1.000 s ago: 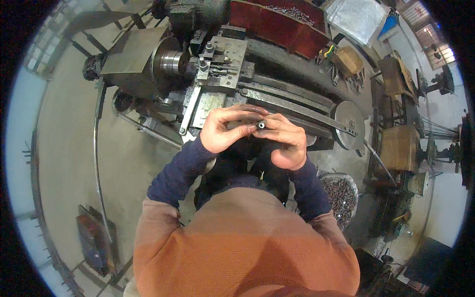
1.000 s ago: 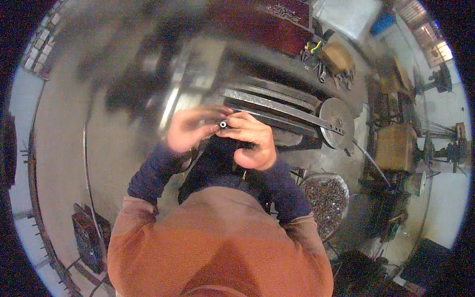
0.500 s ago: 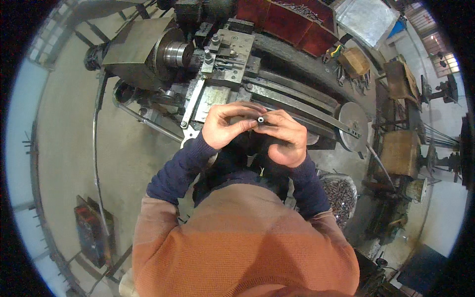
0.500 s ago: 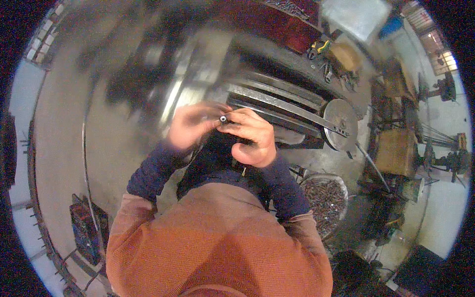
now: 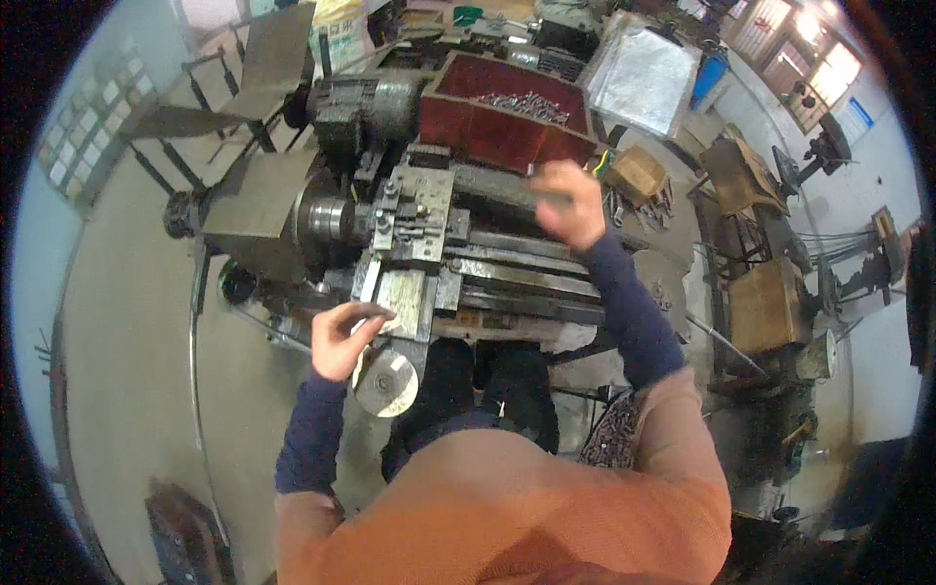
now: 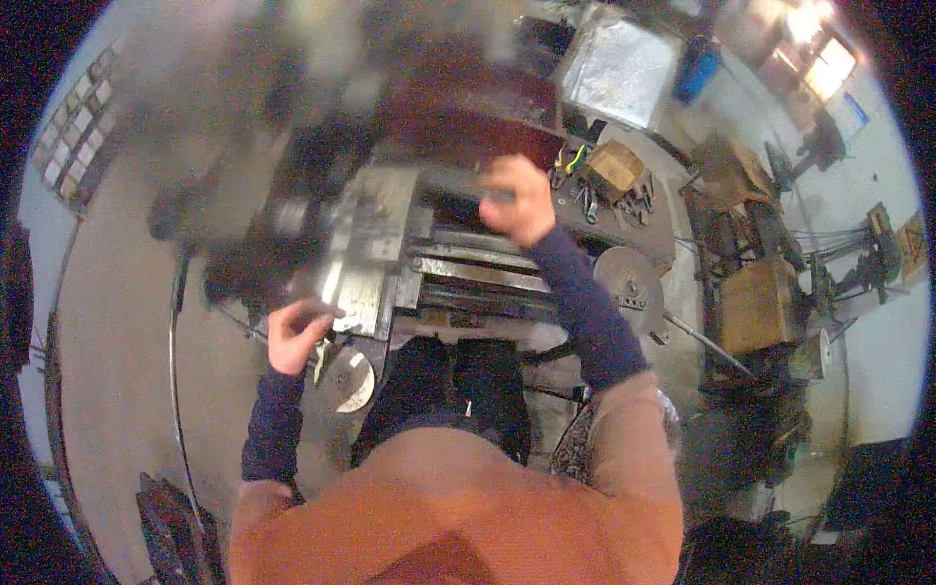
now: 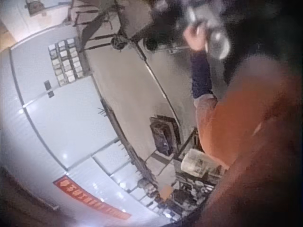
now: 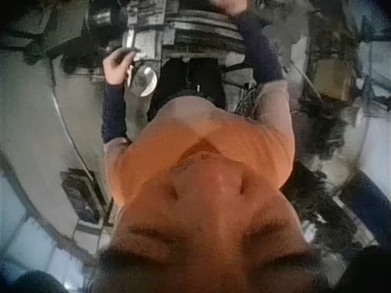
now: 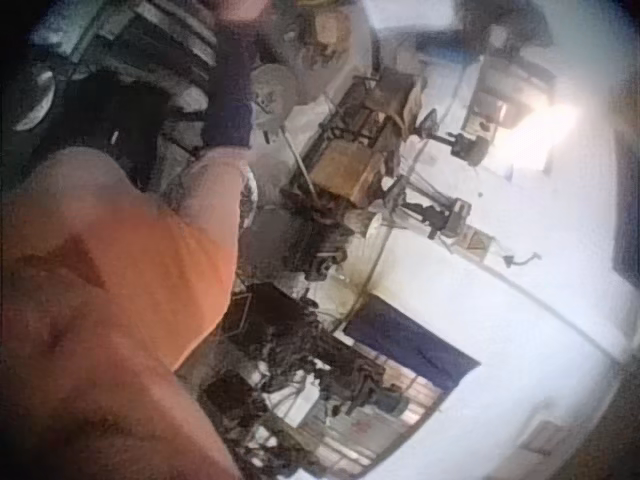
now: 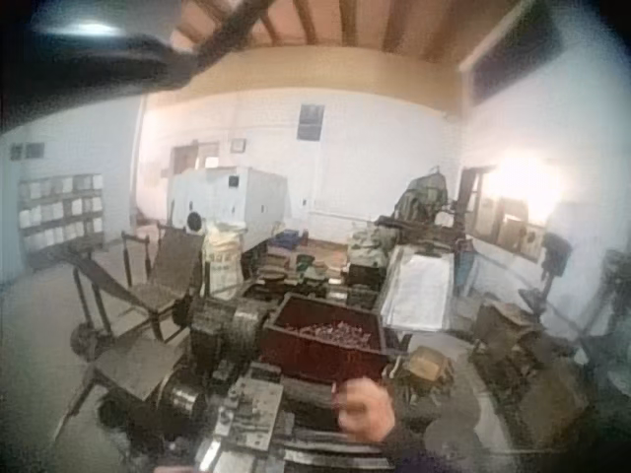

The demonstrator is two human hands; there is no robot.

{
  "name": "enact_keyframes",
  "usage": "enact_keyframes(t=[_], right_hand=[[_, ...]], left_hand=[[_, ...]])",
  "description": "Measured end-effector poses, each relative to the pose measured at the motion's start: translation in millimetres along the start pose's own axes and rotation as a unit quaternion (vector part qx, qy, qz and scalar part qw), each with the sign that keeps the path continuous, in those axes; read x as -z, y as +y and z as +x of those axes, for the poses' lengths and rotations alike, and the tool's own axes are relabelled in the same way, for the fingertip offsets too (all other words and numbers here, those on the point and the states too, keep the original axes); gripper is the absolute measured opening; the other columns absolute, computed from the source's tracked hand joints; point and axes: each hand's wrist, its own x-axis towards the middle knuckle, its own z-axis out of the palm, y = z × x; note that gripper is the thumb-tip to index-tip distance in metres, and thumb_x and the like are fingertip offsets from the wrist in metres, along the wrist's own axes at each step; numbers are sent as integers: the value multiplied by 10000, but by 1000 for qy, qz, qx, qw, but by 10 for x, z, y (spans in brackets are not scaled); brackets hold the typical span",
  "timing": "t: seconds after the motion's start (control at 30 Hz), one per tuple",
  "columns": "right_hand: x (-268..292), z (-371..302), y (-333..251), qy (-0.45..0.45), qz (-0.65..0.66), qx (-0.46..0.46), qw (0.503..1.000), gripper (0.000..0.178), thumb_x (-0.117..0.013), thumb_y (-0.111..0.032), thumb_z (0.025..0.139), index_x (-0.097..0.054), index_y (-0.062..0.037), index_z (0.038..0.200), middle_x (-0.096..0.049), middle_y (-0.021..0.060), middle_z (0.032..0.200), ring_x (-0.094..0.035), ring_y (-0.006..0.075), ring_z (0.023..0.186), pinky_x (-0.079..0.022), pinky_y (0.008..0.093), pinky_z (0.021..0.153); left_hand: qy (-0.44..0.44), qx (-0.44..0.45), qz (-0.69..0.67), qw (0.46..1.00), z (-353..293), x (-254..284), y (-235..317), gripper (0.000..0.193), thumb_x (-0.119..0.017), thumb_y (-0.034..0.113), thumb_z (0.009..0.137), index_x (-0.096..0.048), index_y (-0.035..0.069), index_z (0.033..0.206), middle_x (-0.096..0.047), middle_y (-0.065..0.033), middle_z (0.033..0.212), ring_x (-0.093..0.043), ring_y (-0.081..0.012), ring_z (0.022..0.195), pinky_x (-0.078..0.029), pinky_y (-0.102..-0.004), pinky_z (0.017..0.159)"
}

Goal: The person operates a metal lathe, repeatedly loading small metal rods into the chuck, machining them, and removing the finished pieces. The person handles the rods and lathe controls throughout the clip.

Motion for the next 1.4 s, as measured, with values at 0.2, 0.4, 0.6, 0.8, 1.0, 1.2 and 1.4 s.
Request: enact_keyframes(t=[0.2,0.4,0.6,0.8,1.0,1.2,1.4], right_hand=[[70,457,185,-94,-90,-211,969,492,-632,-187,591,-599,-152,1081,-451,261,1209,-495,371,1066,-419,385,895],[653,-1199,-161,-48,-43,-309,949,391,-597,-159,573,-646,-52,946,-451,190,1267,-491,328,1105,-410,353,888],[2171,-3162,-672,-75,-125,-654,743,397,-630,-244,583,-658,-42,923,-638,172,896,-627,271,821,-483,330,745],[2017,-4176,-928,-181,-213,-715,641,412,-625,-250,570,-666,-150,968,-632,169,886,-610,310,842,-480,351,799],[1613,-4580,-645,-373,-204,-637,643,390,-625,-175,559,-640,-59,931,-626,181,851,-598,329,842,-481,389,760],[1638,-4471,-653,-425,-209,-618,627,615,-651,-151,528,-519,-29,1116,-605,208,913,-578,360,883,-470,415,767],[1602,-4639,-715,-386,-272,-518,713,470,-654,-193,535,-609,-17,969,-557,162,1069,-563,339,918,-467,382,792]], left_hand=[[89,16,42,995,-156,273,-232,116,-589,19,779,-610,-56,865,-639,-61,776,-564,-95,714,-445,-225,650],[206,50,90,973,-306,806,-1090,148,-587,41,797,-594,-79,885,-632,-97,823,-567,-128,772,-458,-261,725],[180,59,354,916,-100,913,-1586,259,-586,109,819,-585,-76,1000,-633,-143,956,-599,-198,857,-472,-291,756],[178,37,416,891,-70,890,-1563,246,-597,130,800,-611,-49,967,-637,-142,930,-604,-215,839,-470,-296,756],[186,51,386,902,-51,970,-1686,255,-591,142,809,-603,-58,967,-637,-140,932,-611,-203,815,-475,-290,734],[196,37,408,891,-120,947,-1627,262,-596,133,806,-597,-67,975,-644,-136,918,-614,-192,805,-479,-285,728],[205,37,411,888,-80,909,-1626,253,-600,136,804,-605,-55,970,-643,-131,922,-610,-188,812,-477,-282,731]])
